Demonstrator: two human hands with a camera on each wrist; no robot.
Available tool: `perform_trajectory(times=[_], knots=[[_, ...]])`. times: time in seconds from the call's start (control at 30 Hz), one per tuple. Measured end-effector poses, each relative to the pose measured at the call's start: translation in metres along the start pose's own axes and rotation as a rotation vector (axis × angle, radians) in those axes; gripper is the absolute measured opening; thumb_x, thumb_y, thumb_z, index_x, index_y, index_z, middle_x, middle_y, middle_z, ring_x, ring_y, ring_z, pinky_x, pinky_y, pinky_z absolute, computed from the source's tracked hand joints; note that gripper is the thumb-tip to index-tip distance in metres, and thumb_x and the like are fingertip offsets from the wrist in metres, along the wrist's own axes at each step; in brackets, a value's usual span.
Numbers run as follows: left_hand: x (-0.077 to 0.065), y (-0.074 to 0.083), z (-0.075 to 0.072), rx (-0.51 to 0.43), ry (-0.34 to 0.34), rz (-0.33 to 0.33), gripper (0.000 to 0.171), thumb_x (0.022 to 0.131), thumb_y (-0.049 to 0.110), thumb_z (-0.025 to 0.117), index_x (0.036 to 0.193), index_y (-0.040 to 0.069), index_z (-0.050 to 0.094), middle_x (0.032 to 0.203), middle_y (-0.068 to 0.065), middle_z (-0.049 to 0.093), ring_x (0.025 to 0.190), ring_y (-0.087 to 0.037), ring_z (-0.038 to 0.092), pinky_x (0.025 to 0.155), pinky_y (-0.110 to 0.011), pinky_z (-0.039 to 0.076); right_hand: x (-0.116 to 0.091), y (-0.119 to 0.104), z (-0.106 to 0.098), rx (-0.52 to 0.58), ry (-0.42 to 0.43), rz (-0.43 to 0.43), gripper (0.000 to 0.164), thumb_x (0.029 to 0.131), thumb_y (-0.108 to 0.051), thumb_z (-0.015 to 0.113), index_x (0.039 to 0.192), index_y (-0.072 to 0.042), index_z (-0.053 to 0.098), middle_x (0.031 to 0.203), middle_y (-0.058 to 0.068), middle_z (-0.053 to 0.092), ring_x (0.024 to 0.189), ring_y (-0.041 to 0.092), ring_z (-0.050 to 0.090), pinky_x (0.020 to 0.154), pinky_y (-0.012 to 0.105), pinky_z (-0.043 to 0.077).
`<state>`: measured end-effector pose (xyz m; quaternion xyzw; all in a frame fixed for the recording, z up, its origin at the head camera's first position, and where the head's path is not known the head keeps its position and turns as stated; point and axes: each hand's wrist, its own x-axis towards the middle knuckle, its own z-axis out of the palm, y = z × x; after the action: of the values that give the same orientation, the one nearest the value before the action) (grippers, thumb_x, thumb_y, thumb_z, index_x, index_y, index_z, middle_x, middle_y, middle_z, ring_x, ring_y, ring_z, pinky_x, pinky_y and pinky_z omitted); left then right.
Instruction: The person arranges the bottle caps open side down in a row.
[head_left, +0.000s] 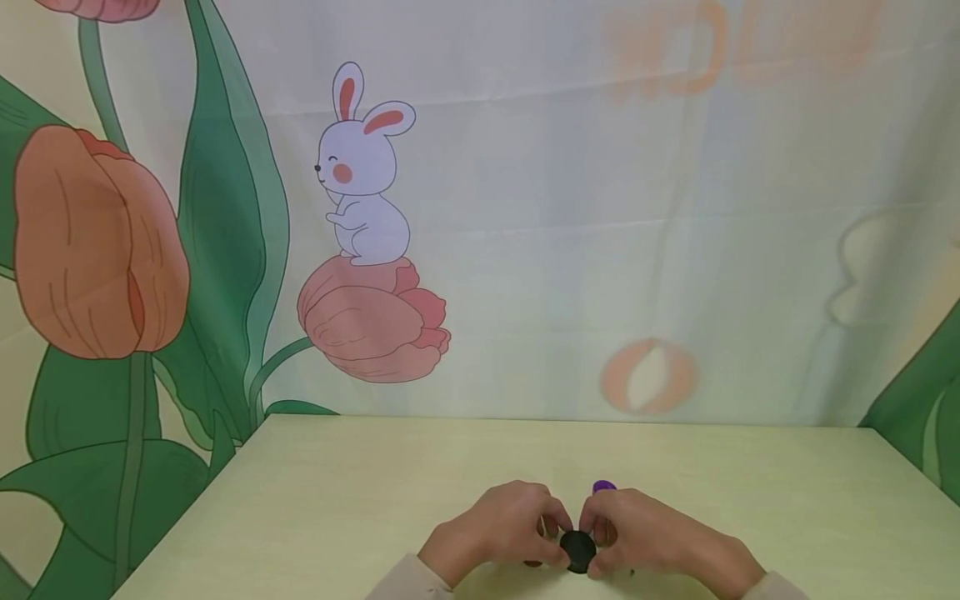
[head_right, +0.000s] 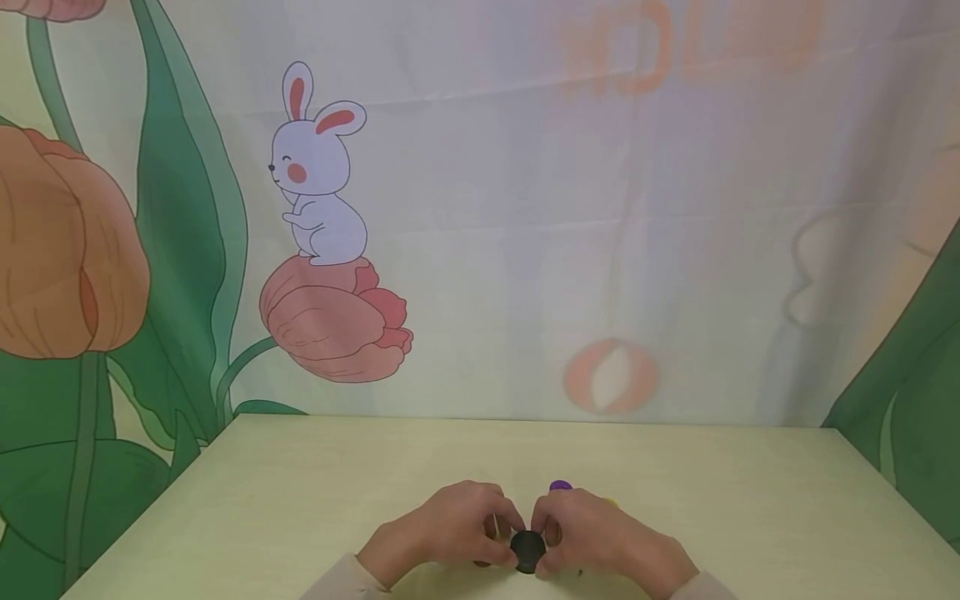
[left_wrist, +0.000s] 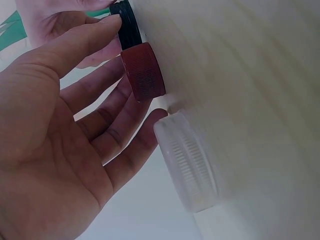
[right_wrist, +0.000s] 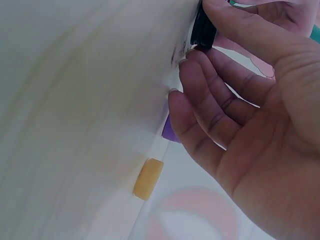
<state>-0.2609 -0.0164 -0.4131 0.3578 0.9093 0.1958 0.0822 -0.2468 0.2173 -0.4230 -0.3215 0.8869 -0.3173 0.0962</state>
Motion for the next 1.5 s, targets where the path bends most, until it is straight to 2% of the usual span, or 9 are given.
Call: perform_trajectory(times=[0.43, 0.6, 0.73, 0.93, 1.2, 1.5], knots=[[-0.001, 0.001, -0.007, -0.089, -0.026, -0.023, 0.027, 0.089, 0.026, 0.088, 0.113, 0.016, 0.080, 0.086, 0.017, 0.067, 0.077, 0.004, 0.060, 0.077, -0.019, 0.050, -0.003, -0.005, -0.005, 0.056, -0.020, 0.039, 0.033, 0.082, -0.017, 0.093, 0.102, -0.011, 0.068, 0.090, -0.004, 0.064, 0.082, 0.009, 0.059, 0.074, 0.029, 0.052], [0.000, -0.002, -0.007, -0.130, -0.022, -0.017, 0.028, 0.090, 0.026, 0.086, 0.115, 0.016, 0.079, 0.089, 0.017, 0.070, 0.076, 0.004, 0.064, 0.079, -0.020, 0.052, -0.007, -0.003, -0.010, 0.066, -0.008, 0.017, 0.031, 0.084, -0.018, 0.090, 0.106, -0.010, 0.069, 0.093, -0.005, 0.066, 0.085, 0.009, 0.062, 0.075, 0.030, 0.054], [0.002, -0.004, -0.009, -0.143, 0.017, -0.004, 0.029, 0.090, 0.026, 0.086, 0.117, 0.017, 0.080, 0.096, 0.015, 0.073, 0.084, 0.003, 0.065, 0.078, -0.020, 0.053, -0.009, -0.003, -0.020, 0.055, 0.032, -0.014, 0.030, 0.088, -0.021, 0.088, 0.109, -0.011, 0.070, 0.098, -0.004, 0.067, 0.086, 0.008, 0.063, 0.077, 0.030, 0.055], [0.012, 0.000, -0.014, -0.126, 0.096, 0.015, 0.034, 0.089, 0.027, 0.088, 0.119, 0.015, 0.079, 0.100, 0.010, 0.075, 0.091, -0.002, 0.069, 0.080, -0.021, 0.054, -0.009, -0.003, -0.033, 0.005, 0.138, -0.051, 0.028, 0.091, -0.025, 0.086, 0.108, -0.010, 0.071, 0.098, -0.004, 0.070, 0.087, 0.008, 0.064, 0.077, 0.030, 0.055], [0.026, 0.004, -0.016, -0.124, 0.161, -0.023, 0.038, 0.087, 0.027, 0.090, 0.120, 0.013, 0.078, 0.103, 0.005, 0.077, 0.094, -0.008, 0.072, 0.082, -0.025, 0.055, -0.004, 0.003, -0.043, -0.038, 0.221, 0.033, 0.029, 0.092, -0.024, 0.086, 0.113, -0.010, 0.072, 0.105, -0.002, 0.071, 0.098, 0.021, 0.066, 0.083, 0.035, 0.055], [0.046, 0.009, -0.019, -0.139, 0.212, -0.065, 0.038, 0.089, 0.029, 0.088, 0.121, 0.012, 0.077, 0.104, 0.001, 0.076, 0.089, -0.009, 0.068, 0.079, -0.028, 0.055, 0.000, 0.011, -0.046, -0.093, 0.287, 0.022, 0.031, 0.089, -0.022, 0.088, 0.111, -0.007, 0.072, 0.107, 0.001, 0.071, 0.098, 0.023, 0.067, 0.084, 0.040, 0.056]])
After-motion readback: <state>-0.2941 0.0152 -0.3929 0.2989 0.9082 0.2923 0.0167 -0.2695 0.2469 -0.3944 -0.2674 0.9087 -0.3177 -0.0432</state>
